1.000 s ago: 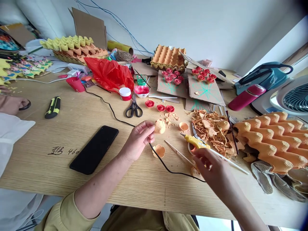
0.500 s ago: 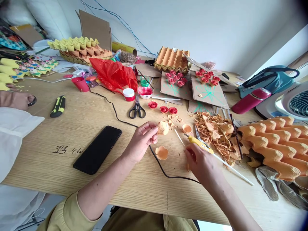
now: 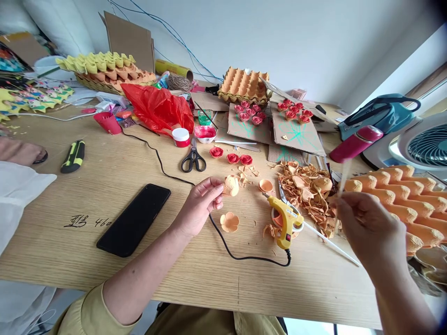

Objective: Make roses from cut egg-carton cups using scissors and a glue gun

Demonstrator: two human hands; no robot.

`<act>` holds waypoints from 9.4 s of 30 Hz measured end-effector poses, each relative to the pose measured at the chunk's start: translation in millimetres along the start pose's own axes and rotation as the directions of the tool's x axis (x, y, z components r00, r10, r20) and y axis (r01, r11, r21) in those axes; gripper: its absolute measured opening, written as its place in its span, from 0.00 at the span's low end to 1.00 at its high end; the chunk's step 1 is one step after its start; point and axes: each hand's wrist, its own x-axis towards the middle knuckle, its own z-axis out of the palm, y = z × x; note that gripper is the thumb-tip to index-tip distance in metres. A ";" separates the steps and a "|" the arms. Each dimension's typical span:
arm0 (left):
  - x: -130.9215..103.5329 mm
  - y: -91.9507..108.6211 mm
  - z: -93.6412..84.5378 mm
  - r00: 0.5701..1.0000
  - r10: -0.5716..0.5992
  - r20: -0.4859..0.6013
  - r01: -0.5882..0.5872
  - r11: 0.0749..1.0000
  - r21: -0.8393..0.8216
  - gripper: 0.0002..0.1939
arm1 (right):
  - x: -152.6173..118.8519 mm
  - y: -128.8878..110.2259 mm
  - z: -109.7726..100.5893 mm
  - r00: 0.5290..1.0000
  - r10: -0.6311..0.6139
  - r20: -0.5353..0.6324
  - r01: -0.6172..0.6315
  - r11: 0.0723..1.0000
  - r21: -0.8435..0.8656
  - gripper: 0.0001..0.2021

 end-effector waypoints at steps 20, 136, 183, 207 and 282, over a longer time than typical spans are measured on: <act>-12.8 3.0 5.5 0.880 0.333 0.340 -0.470 0.500 0.727 0.05 | -38.1 -99.1 116.3 0.769 -0.145 0.623 0.356 0.906 -0.230 0.15; -17.1 -28.4 7.5 0.955 0.023 0.295 -0.270 0.479 0.836 0.24 | -41.1 -74.9 104.0 0.883 -0.146 0.447 0.055 0.976 0.210 0.19; -14.0 -28.3 2.9 0.936 -0.275 0.219 0.150 0.875 0.460 0.23 | -36.0 -76.7 103.2 0.889 -0.150 0.433 -0.028 0.925 0.378 0.14; -14.2 -30.5 0.1 0.936 -0.265 0.233 0.126 0.867 0.482 0.23 | -36.8 -74.7 104.2 0.827 -0.095 0.554 -0.197 0.874 0.444 0.13; -17.6 -34.8 3.7 0.903 0.172 0.394 -0.426 0.491 0.760 0.15 | -51.0 -82.1 111.2 0.868 -0.469 0.164 0.389 0.847 0.361 0.08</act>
